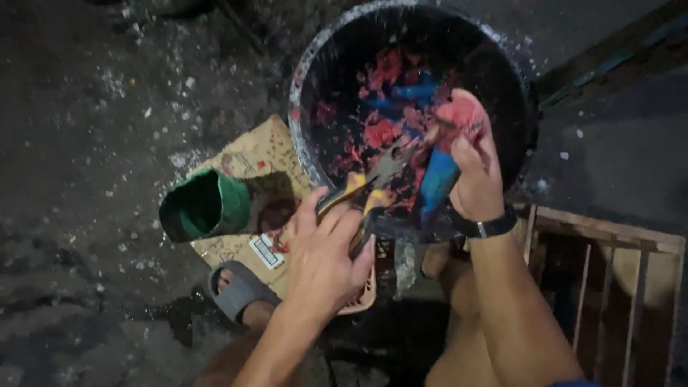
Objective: A person is seen dipping blue candles into a tub of red wax and using pliers to apply wax chunks to the candles.
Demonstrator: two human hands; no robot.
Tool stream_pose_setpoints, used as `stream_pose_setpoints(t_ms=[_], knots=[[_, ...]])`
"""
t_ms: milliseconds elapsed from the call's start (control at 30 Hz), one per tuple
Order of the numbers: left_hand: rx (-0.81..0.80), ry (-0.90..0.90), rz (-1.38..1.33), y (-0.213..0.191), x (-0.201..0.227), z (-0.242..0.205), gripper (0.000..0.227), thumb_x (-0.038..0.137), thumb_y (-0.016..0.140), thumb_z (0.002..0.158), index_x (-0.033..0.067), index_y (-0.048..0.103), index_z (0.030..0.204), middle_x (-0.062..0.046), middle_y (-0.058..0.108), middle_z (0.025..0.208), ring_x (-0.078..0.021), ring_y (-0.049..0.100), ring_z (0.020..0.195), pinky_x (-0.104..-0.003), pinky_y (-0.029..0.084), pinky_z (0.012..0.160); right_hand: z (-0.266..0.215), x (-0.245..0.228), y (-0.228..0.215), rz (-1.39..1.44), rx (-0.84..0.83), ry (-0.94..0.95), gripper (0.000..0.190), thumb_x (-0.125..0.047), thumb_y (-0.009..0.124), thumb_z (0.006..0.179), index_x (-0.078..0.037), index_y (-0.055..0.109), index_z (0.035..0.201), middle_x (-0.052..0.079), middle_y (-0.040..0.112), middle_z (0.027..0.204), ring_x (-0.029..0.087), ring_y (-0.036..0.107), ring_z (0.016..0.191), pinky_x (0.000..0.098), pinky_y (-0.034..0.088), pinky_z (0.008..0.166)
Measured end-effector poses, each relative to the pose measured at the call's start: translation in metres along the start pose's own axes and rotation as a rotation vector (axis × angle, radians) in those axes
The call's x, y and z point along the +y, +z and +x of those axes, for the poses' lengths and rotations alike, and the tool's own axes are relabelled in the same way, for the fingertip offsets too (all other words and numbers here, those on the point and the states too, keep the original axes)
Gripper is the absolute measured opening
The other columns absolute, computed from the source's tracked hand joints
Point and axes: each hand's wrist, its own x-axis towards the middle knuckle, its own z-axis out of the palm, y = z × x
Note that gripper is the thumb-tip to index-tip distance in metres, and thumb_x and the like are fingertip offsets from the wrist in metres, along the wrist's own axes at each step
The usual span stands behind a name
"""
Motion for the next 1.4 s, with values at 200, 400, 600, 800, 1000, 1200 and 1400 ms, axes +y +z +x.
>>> stream_pose_setpoints(t_ms=[200,400,600,800,1000,1200,1400], knots=[[-0.048,0.061,0.215,-0.034,0.002,0.003,0.029,0.03,0.064,0.06,0.0131,0.054,0.081,-0.007,0.055,0.089,-0.044,0.028,0.12,-0.067,0.021,0.092,-0.008,-0.023,0.001,-0.247,-0.321,-0.213,0.055,-0.031,0.051,0.081,-0.002,0.035,0.125,0.008,0.053,0.093,0.016,0.057,0.086,0.0279,0.047,0.084],[-0.109,0.082,0.298,-0.038,0.002,0.004,0.034,0.025,0.071,0.053,0.0152,0.051,0.079,-0.006,0.05,0.081,-0.0456,0.022,0.123,-0.07,0.019,0.092,-0.008,-0.036,0.006,-0.954,-0.545,-0.413,0.053,-0.035,0.039,0.087,0.0,0.034,0.126,0.018,0.041,0.128,0.03,0.04,0.12,0.0393,0.03,0.1],[-0.145,0.057,0.346,-0.032,0.002,0.0,0.041,0.034,0.073,0.052,0.0165,0.056,0.085,-0.007,0.055,0.09,-0.0389,0.03,0.12,-0.058,0.03,0.09,-0.007,-0.022,-0.002,-1.134,-0.565,-0.374,0.053,-0.029,0.049,0.084,-0.003,0.03,0.128,0.016,0.038,0.129,0.011,0.027,0.035,0.0281,0.031,0.045],[-0.073,0.069,0.35,-0.014,0.005,-0.004,0.022,0.029,0.058,0.072,0.0135,0.058,0.088,-0.002,0.056,0.084,-0.0333,0.044,0.104,-0.048,0.037,0.075,-0.005,-0.016,-0.005,-1.241,-0.482,-0.311,0.043,-0.012,0.059,0.074,-0.004,0.048,0.115,0.01,0.054,0.111,0.02,0.053,0.074,0.0325,0.041,0.07],[-0.194,0.121,0.305,0.02,0.0,-0.014,0.034,0.027,0.05,0.073,0.0066,0.053,0.1,-0.013,0.055,0.097,-0.0427,0.039,0.096,-0.049,0.033,0.068,0.0,0.003,-0.024,-1.206,-0.463,-0.141,0.037,-0.022,0.061,0.072,-0.017,0.054,0.109,0.004,0.059,0.056,0.027,0.06,0.075,0.0376,0.046,0.07],[-0.021,0.045,0.297,0.041,0.014,-0.014,0.023,0.015,0.048,0.068,0.0036,0.06,0.084,-0.013,0.058,0.072,-0.0386,0.046,0.075,-0.044,0.035,0.053,0.002,0.009,-0.029,-1.228,-0.504,-0.036,0.03,-0.025,0.058,0.074,-0.022,0.054,0.104,-0.001,0.053,0.043,0.023,0.059,0.061,0.0366,0.044,0.064],[0.08,-0.063,0.284,0.056,0.014,0.004,0.023,0.023,0.057,0.061,0.0074,0.058,0.078,-0.011,0.054,0.067,-0.036,0.047,0.071,-0.046,0.039,0.054,-0.006,0.045,-0.012,-1.324,-0.58,-0.168,0.022,-0.018,0.062,0.069,-0.013,0.06,0.089,0.012,0.061,0.06,0.029,0.062,0.065,0.0402,0.047,0.053]])
